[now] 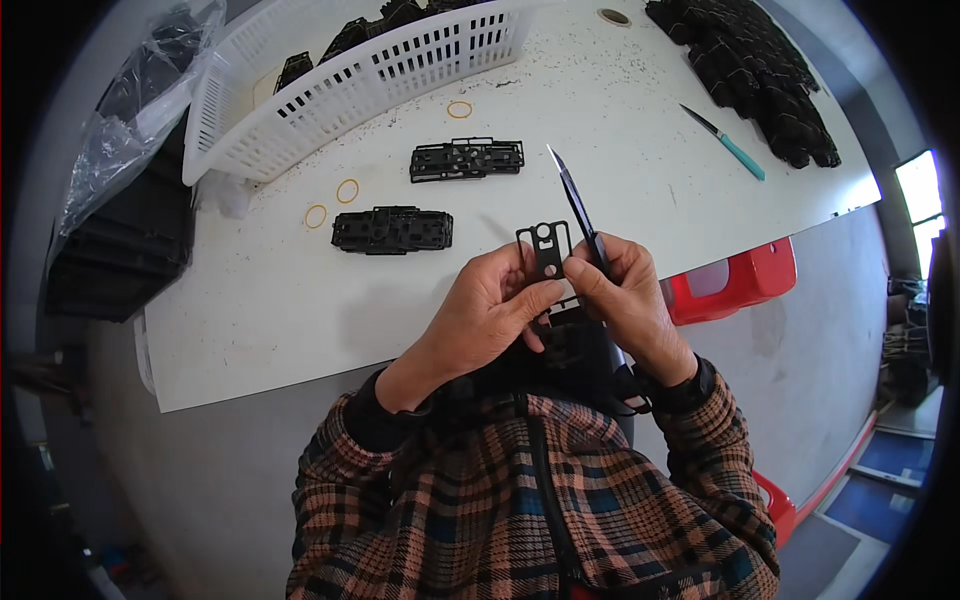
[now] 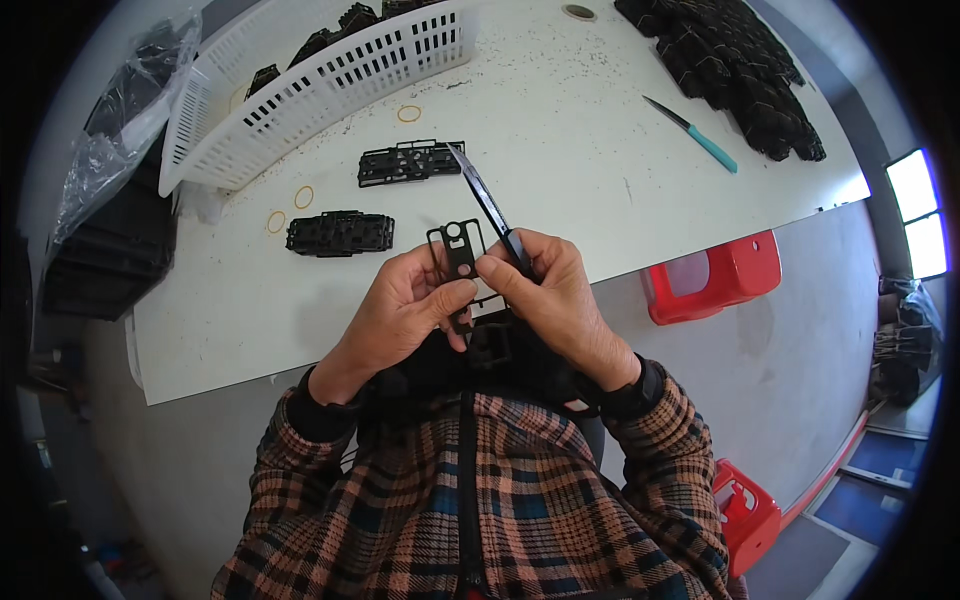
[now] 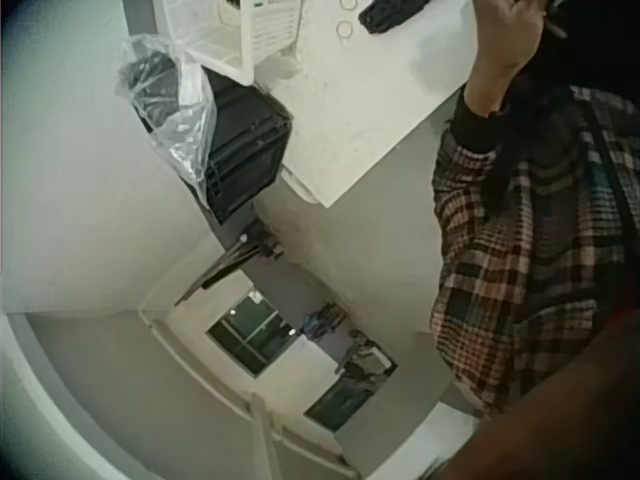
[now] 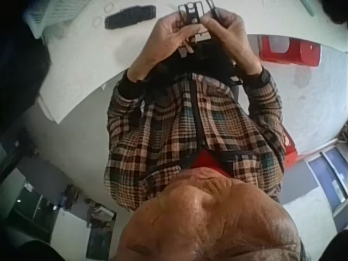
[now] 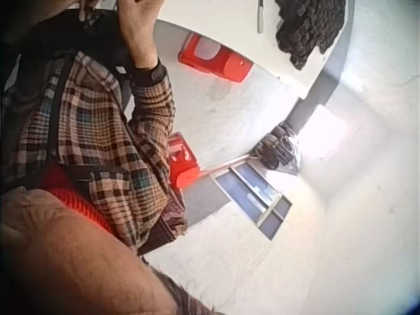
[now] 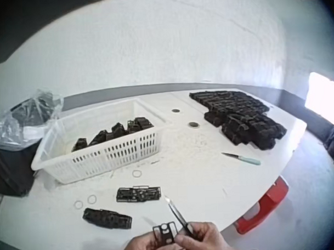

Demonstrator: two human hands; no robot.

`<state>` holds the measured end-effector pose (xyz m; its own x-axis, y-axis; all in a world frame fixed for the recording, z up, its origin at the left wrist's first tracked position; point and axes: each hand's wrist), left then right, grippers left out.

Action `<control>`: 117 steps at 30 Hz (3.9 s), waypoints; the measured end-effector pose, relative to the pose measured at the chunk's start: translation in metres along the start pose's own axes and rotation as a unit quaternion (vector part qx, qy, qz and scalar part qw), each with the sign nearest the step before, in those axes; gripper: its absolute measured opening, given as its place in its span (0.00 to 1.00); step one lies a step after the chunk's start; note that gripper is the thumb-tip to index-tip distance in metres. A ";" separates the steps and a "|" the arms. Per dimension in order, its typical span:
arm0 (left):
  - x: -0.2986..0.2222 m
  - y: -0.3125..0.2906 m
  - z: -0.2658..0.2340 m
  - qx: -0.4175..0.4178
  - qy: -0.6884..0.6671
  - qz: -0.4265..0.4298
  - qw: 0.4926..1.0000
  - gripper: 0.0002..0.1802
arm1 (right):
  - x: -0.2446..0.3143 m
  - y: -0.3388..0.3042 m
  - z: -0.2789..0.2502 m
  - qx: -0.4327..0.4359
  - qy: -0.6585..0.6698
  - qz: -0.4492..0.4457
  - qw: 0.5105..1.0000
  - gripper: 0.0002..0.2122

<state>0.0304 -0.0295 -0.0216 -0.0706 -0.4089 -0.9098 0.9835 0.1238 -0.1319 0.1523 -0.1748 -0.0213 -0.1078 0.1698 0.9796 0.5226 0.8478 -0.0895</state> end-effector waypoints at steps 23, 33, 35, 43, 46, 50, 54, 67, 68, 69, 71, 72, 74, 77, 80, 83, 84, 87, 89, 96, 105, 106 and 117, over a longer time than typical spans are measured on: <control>-0.076 -0.018 0.080 0.122 -0.125 0.004 0.985 0.11 | -0.017 -0.037 -0.012 -0.147 0.146 -0.009 0.978 0.09; -0.123 -0.035 0.104 0.191 0.002 0.027 0.981 0.10 | -0.013 -0.040 -0.013 -0.101 0.169 0.013 0.980 0.09; -0.125 -0.042 0.102 0.188 0.019 0.033 0.981 0.11 | -0.012 -0.040 -0.013 -0.108 0.158 0.015 0.981 0.10; -0.131 -0.057 0.084 0.175 0.086 0.049 0.980 0.14 | -0.020 -0.042 -0.021 -0.110 0.121 0.011 0.987 0.11; -0.141 -0.066 0.079 0.144 0.117 0.051 0.981 0.15 | -0.016 -0.039 -0.015 -0.084 0.118 0.017 0.989 0.11; -0.152 -0.072 0.072 0.116 0.152 0.043 0.981 0.17 | -0.015 -0.034 -0.009 -0.090 0.125 0.017 0.988 0.11; -0.135 -0.061 0.063 0.025 0.082 0.002 0.996 0.12 | -0.014 -0.029 -0.009 -0.119 0.128 0.031 0.984 0.09; -0.022 -0.009 0.010 -0.122 -0.044 -0.102 0.986 0.13 | -0.005 -0.016 -0.004 -0.053 0.131 0.024 0.990 0.10; -0.020 -0.008 0.008 -0.087 -0.034 -0.103 0.990 0.14 | -0.003 -0.015 -0.002 -0.046 0.108 0.024 0.993 0.10; -0.017 -0.006 0.006 -0.051 -0.025 -0.104 0.993 0.14 | -0.002 -0.014 -0.002 -0.040 0.083 0.025 0.995 0.10; -0.012 -0.002 0.003 -0.019 -0.012 -0.107 0.994 0.14 | -0.003 -0.009 -0.001 -0.031 0.079 0.023 0.996 0.09; -0.010 0.001 0.000 -0.017 0.002 -0.096 0.995 0.14 | -0.004 -0.007 0.000 -0.024 0.069 0.022 0.997 0.09; -0.009 0.004 -0.002 -0.009 0.029 -0.074 0.997 0.13 | -0.004 -0.004 0.001 -0.017 0.064 0.019 0.998 0.09; -0.011 0.003 0.000 -0.066 0.004 -0.041 0.997 0.10 | -0.002 0.000 0.001 -0.059 0.072 -0.013 0.996 0.11; -0.010 0.001 -0.007 -0.103 -0.010 -0.009 0.995 0.09 | -0.009 -0.005 -0.007 -0.083 0.065 -0.021 0.994 0.13; -0.007 -0.001 -0.018 -0.115 -0.009 0.017 0.993 0.08 | -0.022 -0.016 -0.015 -0.113 0.031 -0.030 0.993 0.14; -0.007 0.000 -0.020 -0.120 -0.006 0.029 0.992 0.08 | -0.029 -0.020 -0.017 -0.129 0.002 -0.036 0.991 0.14; -0.004 0.003 -0.025 -0.129 0.005 0.055 0.990 0.08 | -0.042 -0.030 -0.022 -0.146 -0.031 -0.033 0.988 0.14; 0.001 0.005 -0.027 -0.131 0.029 0.074 0.988 0.08 | -0.047 -0.036 -0.024 -0.146 -0.041 -0.009 0.988 0.14; 0.010 0.017 -0.015 -0.153 0.122 0.116 0.974 0.09 | -0.044 -0.047 -0.021 -0.157 -0.132 -0.045 0.978 0.15; 0.009 0.026 -0.004 -0.164 0.236 0.143 0.947 0.15 | -0.047 -0.047 -0.025 -0.096 -0.277 -0.119 0.948 0.14; 0.009 0.027 -0.003 -0.168 0.249 0.141 0.943 0.14 | -0.047 -0.047 -0.026 -0.101 -0.276 -0.120 0.948 0.14; 0.002 0.033 0.002 -0.155 0.299 0.120 0.934 0.15 | -0.045 -0.039 -0.034 -0.060 -0.242 -0.057 0.967 0.10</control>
<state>0.0628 -0.0276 -0.0268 -0.0257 0.2305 -0.9727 0.8936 0.4415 0.0810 0.1656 -0.2324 -0.0560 -0.5378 0.3181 0.7807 0.5747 0.8159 0.0635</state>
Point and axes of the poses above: each hand's wrist, its own y-axis towards the middle knuckle, its own z-axis out of the palm, x = y × z, and after that the axes turned 10 degrees about -y, right-handed
